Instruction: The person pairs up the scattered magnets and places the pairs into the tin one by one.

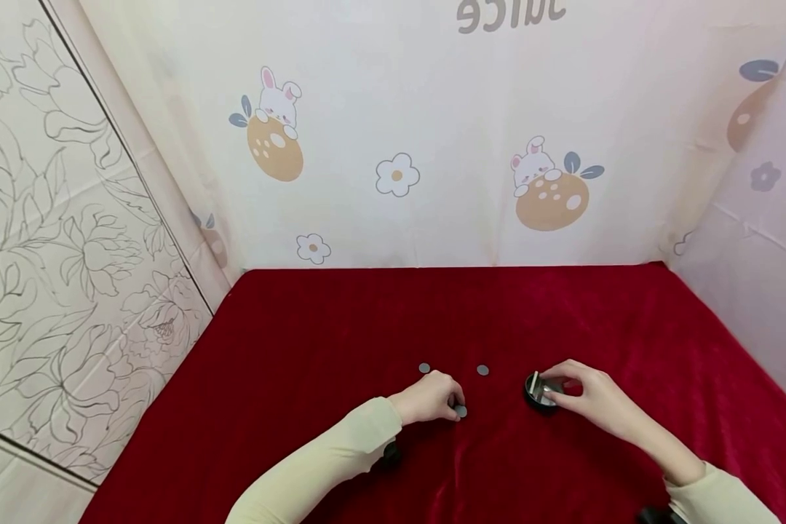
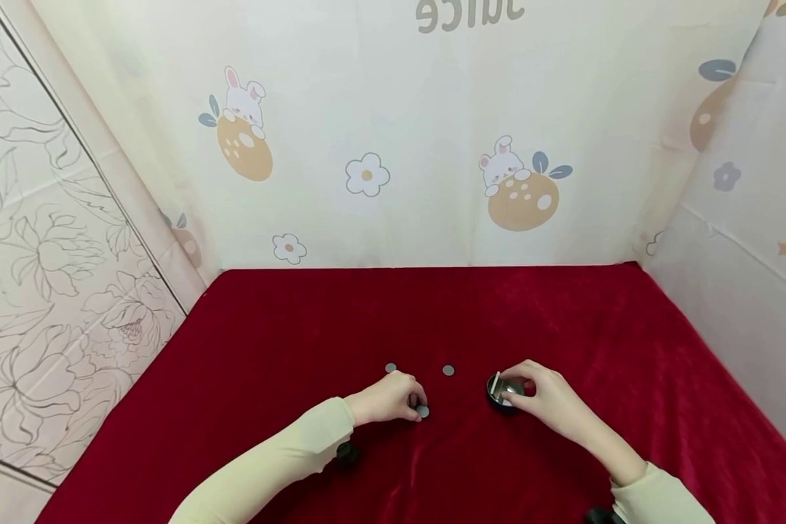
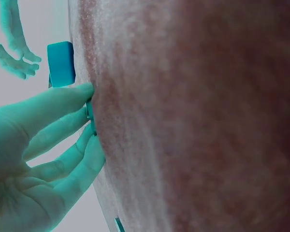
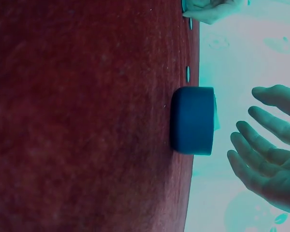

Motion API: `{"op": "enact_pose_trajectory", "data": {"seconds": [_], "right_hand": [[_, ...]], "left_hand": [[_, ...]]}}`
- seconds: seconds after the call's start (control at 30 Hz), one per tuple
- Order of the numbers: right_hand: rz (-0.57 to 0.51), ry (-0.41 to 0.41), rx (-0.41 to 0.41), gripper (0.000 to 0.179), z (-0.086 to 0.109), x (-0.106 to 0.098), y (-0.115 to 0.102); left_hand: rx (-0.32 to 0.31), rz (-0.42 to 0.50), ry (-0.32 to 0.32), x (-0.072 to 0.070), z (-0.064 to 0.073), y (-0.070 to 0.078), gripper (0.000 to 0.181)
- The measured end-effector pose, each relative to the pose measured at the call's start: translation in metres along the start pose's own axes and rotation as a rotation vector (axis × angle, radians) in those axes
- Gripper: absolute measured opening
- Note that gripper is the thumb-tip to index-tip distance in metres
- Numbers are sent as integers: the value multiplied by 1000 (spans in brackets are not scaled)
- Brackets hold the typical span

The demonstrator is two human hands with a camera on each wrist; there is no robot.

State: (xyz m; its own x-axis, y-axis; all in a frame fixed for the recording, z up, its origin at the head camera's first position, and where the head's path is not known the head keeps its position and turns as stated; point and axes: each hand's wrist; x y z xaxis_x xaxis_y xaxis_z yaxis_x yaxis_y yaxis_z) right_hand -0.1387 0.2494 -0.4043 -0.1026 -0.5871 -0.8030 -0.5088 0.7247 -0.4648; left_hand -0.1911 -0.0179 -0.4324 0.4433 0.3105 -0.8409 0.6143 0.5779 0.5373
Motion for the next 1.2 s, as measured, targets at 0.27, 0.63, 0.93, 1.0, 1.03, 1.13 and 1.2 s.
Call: {"op": "enact_pose_trajectory", "data": {"seconds": [0.27, 0.63, 0.93, 1.0, 1.03, 1.13, 1.2], "right_hand": [[12, 30, 26, 29, 3, 0, 3], [-24, -83, 135, 41, 7, -4, 17], [-116, -188, 167, 52, 9, -4, 29], [-145, -199, 155, 52, 9, -3, 31], [-157, -203, 146, 51, 9, -2, 33], [-191, -204, 117, 50, 10, 1, 35], [-199, -204, 101, 50, 10, 3, 37]], "left_hand": [[-5, 49, 4, 0, -1, -2, 14], [33, 90, 16, -5, -3, -4, 15], [40, 117, 54, -9, -7, 0, 14], [50, 118, 62, -9, -9, 2, 14], [54, 118, 66, -9, -9, 3, 14], [54, 126, 75, -10, -12, 6, 14], [55, 119, 80, -10, -14, 9, 13]]}}
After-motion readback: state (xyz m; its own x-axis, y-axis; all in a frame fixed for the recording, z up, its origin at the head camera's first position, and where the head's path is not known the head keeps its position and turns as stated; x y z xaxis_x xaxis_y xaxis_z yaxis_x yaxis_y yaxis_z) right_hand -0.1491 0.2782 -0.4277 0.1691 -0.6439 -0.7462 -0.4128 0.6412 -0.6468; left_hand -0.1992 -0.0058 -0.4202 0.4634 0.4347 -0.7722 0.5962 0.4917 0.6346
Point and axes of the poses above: each hand's wrist, its own z-axis away from the middle knuckle, its own x-axis out of the palm, y = z × x, and after that the axes turned 6 degrees about z, right-handed
